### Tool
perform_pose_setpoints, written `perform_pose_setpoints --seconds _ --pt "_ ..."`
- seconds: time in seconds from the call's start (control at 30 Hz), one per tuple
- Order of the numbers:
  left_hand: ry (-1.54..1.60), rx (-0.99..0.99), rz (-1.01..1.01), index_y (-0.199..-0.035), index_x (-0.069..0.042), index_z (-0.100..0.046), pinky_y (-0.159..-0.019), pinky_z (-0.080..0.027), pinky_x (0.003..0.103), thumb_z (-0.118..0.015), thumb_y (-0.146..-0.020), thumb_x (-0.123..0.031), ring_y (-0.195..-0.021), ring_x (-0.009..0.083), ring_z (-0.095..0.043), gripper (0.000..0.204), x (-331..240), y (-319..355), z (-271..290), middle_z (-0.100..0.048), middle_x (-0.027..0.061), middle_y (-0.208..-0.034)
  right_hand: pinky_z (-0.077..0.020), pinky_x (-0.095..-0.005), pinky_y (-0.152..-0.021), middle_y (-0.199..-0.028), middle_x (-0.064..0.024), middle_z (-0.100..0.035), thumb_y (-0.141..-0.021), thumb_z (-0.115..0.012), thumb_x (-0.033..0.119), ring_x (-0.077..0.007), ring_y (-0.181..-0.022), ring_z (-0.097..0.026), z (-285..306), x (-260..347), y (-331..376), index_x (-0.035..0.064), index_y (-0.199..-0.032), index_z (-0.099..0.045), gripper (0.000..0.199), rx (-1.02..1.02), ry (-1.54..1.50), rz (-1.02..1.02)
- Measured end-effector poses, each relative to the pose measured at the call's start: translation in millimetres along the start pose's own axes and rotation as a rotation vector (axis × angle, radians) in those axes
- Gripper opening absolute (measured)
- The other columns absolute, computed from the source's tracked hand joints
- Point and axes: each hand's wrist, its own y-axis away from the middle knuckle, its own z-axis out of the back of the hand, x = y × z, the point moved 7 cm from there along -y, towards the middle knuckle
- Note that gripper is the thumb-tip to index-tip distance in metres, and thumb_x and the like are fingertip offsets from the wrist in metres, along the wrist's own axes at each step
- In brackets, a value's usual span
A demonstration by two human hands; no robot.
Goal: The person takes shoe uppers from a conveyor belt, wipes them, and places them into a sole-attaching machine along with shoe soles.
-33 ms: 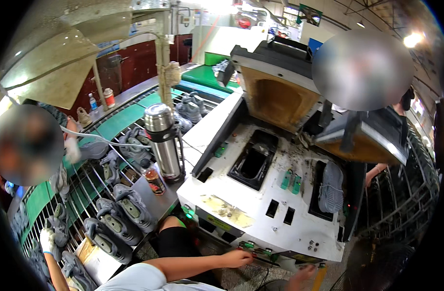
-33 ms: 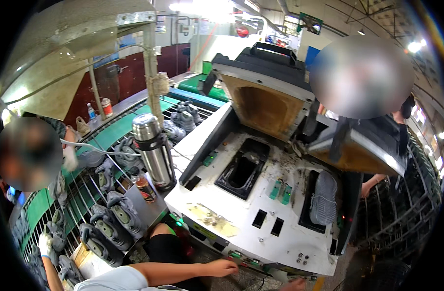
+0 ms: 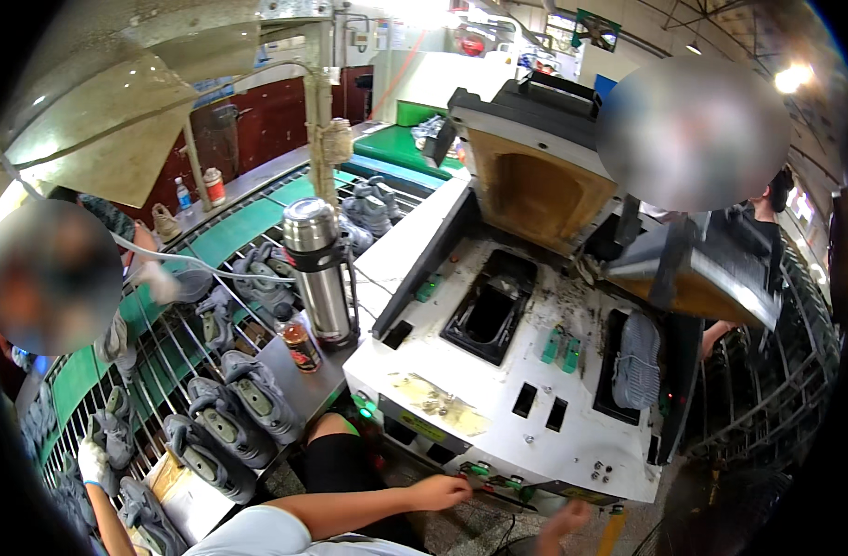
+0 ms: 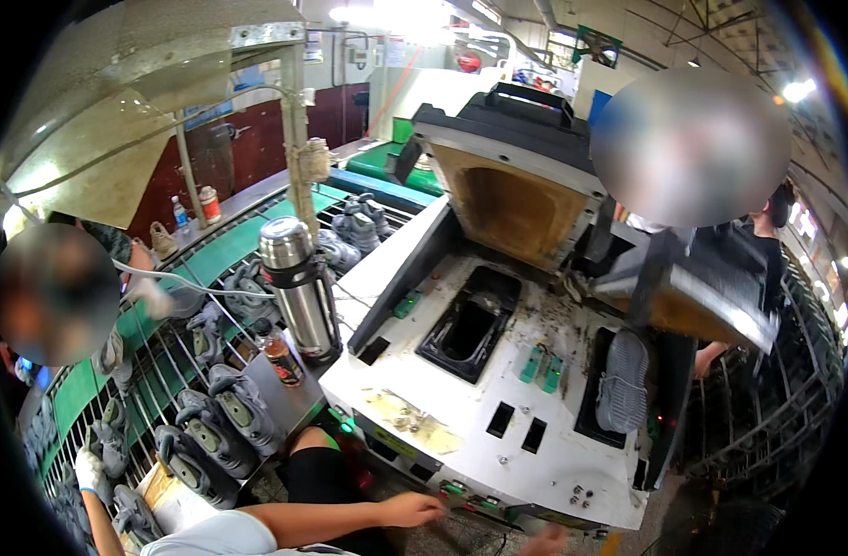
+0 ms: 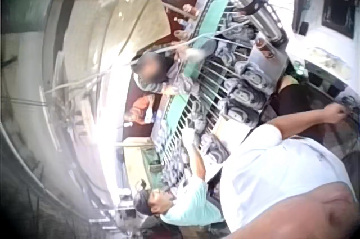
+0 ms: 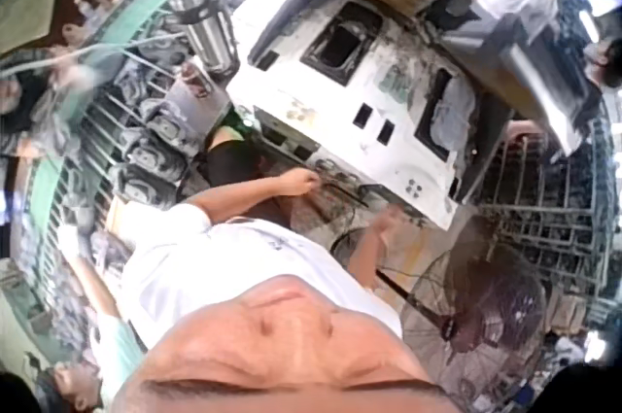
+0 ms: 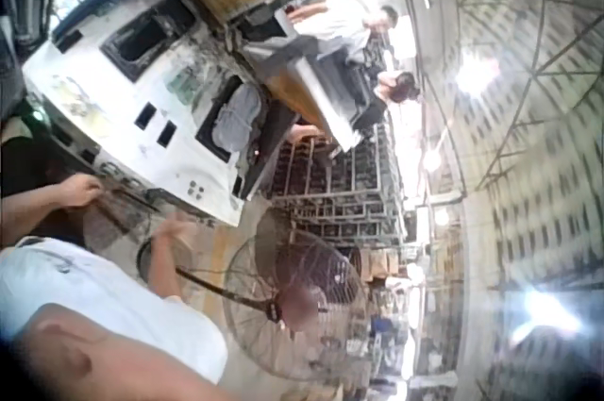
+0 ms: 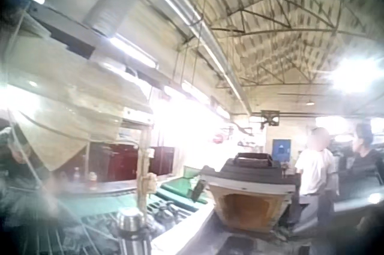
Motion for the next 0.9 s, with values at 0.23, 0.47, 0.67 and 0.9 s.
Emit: perform_pose_setpoints --seconds 0.23,0.47,0.67,0.9 --pt "0.172 -0.911 0.187 -0.097 0.001 -0.066 -0.069 -0.051 0.027 -0.059 -0.089 -0.012 -0.073 0.0149 -0.065 0.016 50.9 205.6 151.3 -0.069 0.01 -0.084 -0.0421 -0.0341 -0.048 -0.059 -0.0099 -0.054 -0.074 -0.066 0.007 -0.0246 -0.049 -0.052 -185.7 296.6 182.2 0.0047 -0.076 -0.057 0.009 0.736 -0.267 0.747" --pt "0.086 -1.641 0.279 -0.083 0.004 -0.062 -0.06 -0.046 0.023 -0.053 -0.086 -0.003 -0.064 0.011 -0.059 0.011 55.7 426.7 190.3 -0.061 0.0054 -0.072 -0.0408 -0.042 -0.095 -0.113 -0.0186 -0.059 -0.078 -0.06 0.024 -0.0357 -0.109 -0.052 -372.3 373.9 40.6 0.0045 -0.121 -0.054 0.047 0.367 0.129 0.557" --pt "0.184 -1.751 0.356 -0.081 0.004 -0.062 -0.057 -0.045 0.023 -0.054 -0.085 -0.003 -0.061 0.0109 -0.059 0.011 75.7 466.7 165.8 -0.062 0.0059 -0.068 -0.0423 -0.0467 -0.096 -0.132 -0.0192 -0.047 -0.088 -0.056 0.037 -0.0384 -0.118 -0.047 -442.8 357.2 -83.6 0.0115 -0.137 -0.043 0.057 0.233 0.736 0.405" --pt "0.028 -1.93 0.505 -0.085 -0.001 -0.062 -0.06 -0.042 0.023 -0.057 -0.081 -0.002 -0.063 0.0078 -0.051 0.006 84.1 480.8 171.9 -0.058 0.0016 -0.072 -0.0479 -0.0458 -0.087 -0.115 -0.017 -0.061 -0.091 -0.049 0.016 -0.0346 -0.104 -0.058 -480.5 333.8 -85.2 0.0107 -0.124 -0.058 0.035 0.312 0.563 0.366"
